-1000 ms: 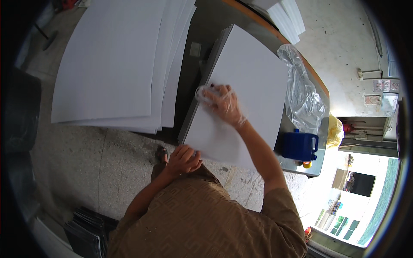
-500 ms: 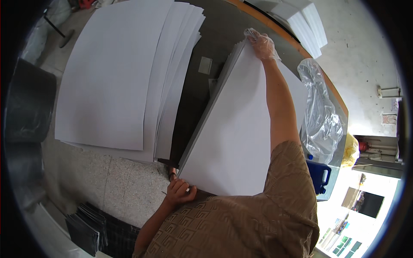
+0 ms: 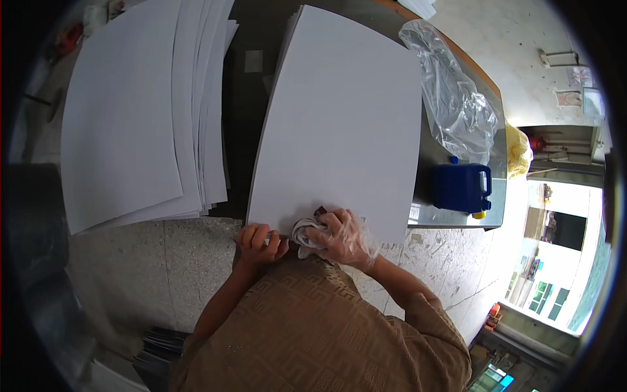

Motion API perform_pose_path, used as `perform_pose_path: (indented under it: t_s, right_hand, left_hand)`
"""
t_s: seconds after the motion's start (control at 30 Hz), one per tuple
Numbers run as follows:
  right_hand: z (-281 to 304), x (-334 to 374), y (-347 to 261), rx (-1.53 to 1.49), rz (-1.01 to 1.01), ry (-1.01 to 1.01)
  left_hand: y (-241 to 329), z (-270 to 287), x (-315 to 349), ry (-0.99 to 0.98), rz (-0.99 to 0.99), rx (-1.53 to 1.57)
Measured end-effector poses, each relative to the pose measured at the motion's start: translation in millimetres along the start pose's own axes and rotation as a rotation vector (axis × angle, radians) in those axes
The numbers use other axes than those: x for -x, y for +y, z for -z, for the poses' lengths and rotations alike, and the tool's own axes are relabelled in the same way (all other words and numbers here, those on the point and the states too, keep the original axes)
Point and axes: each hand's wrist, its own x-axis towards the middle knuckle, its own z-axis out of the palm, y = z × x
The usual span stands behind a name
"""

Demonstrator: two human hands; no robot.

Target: The person wipes the surface of large white sheets with a cloth, one at a time, then places each sheet onto a stack. The person repeats this process for multiple sheets throughout the clip.

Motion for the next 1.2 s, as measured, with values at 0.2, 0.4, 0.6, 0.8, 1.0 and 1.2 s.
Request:
perform_pose_path:
  t_s: [0.2,0.4,0.6,0.8,1.0,1.2]
  right_hand:
    - [5.7,-77.6,90.0,0.173,0.123,0.124]
    - [72.9,-267.2,298.3,0.339,-0.113,0.485]
    - [95.6,-347.8,362.1,0.253,-0.388,0.495]
    - [36.9,-213.0,266.0,0.261,-0.186,0.346]
    - [6.0,39.2,71.0,0.094,0.064,0.063]
    - [18.5,34.1,79.0,0.053,0.039,0.151]
  left_hand:
    - [-1.4,0.6,0.1,-0.013,0.008,-0.006]
    - [7.5,6.1,8.2,-0.024,0.058,-0.069]
    - [13.0,4.6,12.1,-0.009,0.089,-0.166]
    - [15.6,0.4,-7.5,0.023,0.108,-0.162]
    - [0.9,-13.8,-0.6,0.057,0.007,-0.117]
    - [4.5,-9.6,-13.8,0.020,0.025,-0.090]
